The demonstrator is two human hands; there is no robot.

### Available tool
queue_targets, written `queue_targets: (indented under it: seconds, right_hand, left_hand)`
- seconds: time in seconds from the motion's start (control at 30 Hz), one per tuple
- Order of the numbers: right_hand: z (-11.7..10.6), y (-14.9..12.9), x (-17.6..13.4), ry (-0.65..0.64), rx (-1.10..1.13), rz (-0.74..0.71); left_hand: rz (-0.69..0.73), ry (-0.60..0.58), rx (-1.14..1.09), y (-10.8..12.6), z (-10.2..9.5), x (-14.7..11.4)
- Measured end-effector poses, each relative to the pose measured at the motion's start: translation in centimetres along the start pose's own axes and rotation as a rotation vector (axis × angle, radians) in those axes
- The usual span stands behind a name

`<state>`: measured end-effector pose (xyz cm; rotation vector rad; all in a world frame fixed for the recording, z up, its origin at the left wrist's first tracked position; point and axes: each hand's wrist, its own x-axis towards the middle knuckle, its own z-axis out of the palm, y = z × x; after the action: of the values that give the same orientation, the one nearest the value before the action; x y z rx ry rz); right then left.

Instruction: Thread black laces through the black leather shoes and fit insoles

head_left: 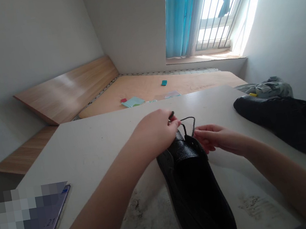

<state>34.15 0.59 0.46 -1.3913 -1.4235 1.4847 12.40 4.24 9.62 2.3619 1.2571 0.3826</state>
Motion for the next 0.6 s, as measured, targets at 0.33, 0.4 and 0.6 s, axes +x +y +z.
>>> queue_targets:
  seconds: [0.33,0.4,0.6]
  right_hand:
    - [2.6,-6.0,-2.9,0.177,-0.253,-0.503]
    - [4.0,-7.5,-3.0,0.060,-0.225,-0.453]
    - [5.2,-10.0,-0.8,0.116,-0.205,-0.297]
  left_hand:
    - [0.076,0.012,-0.309,0.1,-2.9,-1.8]
    - [0.092,-0.005,-0.307,0.5,-2.4,-1.9]
    - [0.109,0.140,-0.494,0.2,-2.4,-1.4]
